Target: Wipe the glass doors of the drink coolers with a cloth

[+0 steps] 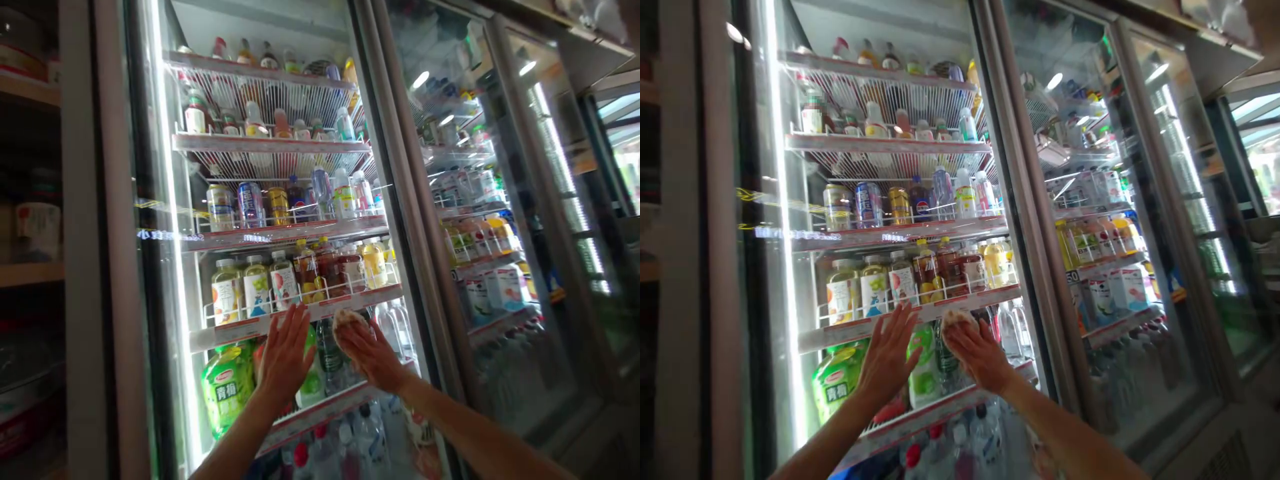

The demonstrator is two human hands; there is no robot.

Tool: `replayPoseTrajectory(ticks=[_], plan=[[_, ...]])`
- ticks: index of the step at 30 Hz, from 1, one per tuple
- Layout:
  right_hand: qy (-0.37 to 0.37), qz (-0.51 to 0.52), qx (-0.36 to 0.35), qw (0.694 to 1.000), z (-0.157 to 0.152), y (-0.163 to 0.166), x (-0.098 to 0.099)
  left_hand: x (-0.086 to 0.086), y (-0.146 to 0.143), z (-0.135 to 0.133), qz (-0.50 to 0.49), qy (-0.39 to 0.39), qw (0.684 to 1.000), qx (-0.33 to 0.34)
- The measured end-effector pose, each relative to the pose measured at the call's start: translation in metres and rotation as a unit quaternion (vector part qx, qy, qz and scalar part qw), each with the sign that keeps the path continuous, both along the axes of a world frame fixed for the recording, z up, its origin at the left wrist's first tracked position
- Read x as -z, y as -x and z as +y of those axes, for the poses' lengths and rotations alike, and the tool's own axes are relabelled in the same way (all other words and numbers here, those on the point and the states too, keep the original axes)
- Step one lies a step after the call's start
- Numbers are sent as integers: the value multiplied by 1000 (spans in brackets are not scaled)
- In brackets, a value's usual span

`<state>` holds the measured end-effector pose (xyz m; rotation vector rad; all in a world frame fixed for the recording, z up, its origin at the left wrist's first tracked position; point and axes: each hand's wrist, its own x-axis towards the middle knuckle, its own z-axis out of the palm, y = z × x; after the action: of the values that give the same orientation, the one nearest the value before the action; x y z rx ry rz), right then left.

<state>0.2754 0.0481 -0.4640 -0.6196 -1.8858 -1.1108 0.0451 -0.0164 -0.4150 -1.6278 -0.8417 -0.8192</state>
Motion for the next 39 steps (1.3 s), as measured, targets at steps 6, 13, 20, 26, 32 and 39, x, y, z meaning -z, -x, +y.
replayPoseTrajectory(ticks=[6, 13, 20, 26, 32, 39], plan=[[45, 306, 56, 949, 6, 12, -61, -5, 17, -6, -32, -25, 999, -25], [20, -66, -34, 997, -20, 46, -14, 9, 37, -16, -18, -15, 1000, -10], [50, 112, 13, 992, -17, 60, -64, 19, 59, -24, -30, -12, 999, -32], [35, -136, -43, 989, -38, 72, -19, 28, 86, -38, -24, -30, 998, -52], [83, 113, 16, 990, -34, 95, -72, 26, 105, -45, -77, -9, 995, -61], [13, -145, -80, 986, -43, 110, -37, 30, 121, -47, -93, 1, 993, -71]])
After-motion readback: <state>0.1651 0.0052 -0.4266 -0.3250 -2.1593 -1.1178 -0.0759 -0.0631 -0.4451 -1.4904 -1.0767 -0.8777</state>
